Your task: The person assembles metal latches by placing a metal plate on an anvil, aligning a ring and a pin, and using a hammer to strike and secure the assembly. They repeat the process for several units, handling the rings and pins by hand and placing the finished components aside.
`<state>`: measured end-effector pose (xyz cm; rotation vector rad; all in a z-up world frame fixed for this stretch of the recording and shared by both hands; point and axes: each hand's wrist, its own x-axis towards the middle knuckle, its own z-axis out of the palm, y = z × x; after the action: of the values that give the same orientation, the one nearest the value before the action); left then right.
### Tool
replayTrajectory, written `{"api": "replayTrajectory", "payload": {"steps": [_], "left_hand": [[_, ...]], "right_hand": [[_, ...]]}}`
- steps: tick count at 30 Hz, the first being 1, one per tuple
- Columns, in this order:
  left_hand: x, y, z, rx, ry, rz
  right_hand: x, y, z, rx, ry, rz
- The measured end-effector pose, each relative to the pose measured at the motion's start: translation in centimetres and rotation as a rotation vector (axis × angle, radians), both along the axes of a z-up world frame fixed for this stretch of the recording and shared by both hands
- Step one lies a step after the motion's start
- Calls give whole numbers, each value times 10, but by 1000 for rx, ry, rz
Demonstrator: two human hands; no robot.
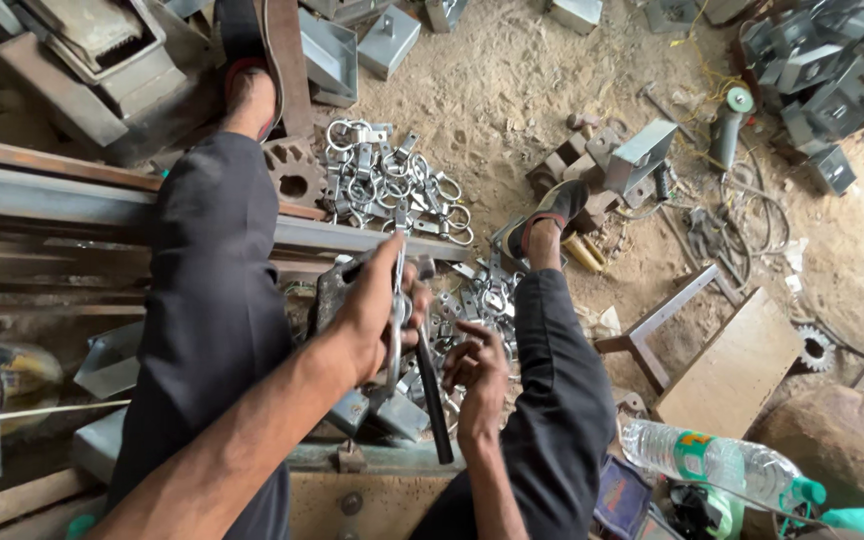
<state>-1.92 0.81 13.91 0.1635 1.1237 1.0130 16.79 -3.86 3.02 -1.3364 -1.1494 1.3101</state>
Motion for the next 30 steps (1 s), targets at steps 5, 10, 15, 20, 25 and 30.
{"api": "replayTrajectory", "payload": {"steps": [5, 10, 15, 20, 25, 30], "left_hand": [[-12, 5, -7, 20, -1, 126], [-12, 4, -8, 5, 50, 106], [-9, 6, -11, 74, 31, 111], [-8, 3, -7, 48, 230, 10], [-1, -2, -1, 175, 311, -124], [1, -4, 2, 255, 376, -142]], "right_hand": [[7, 1, -7, -57, 110, -80], [8, -3, -14, 0, 100, -43], [8, 1, -11, -29, 11, -9], [2, 3, -6, -198, -9, -43], [1, 3, -6, -174, -3, -45], [5, 4, -11, -224, -15, -72]]}}
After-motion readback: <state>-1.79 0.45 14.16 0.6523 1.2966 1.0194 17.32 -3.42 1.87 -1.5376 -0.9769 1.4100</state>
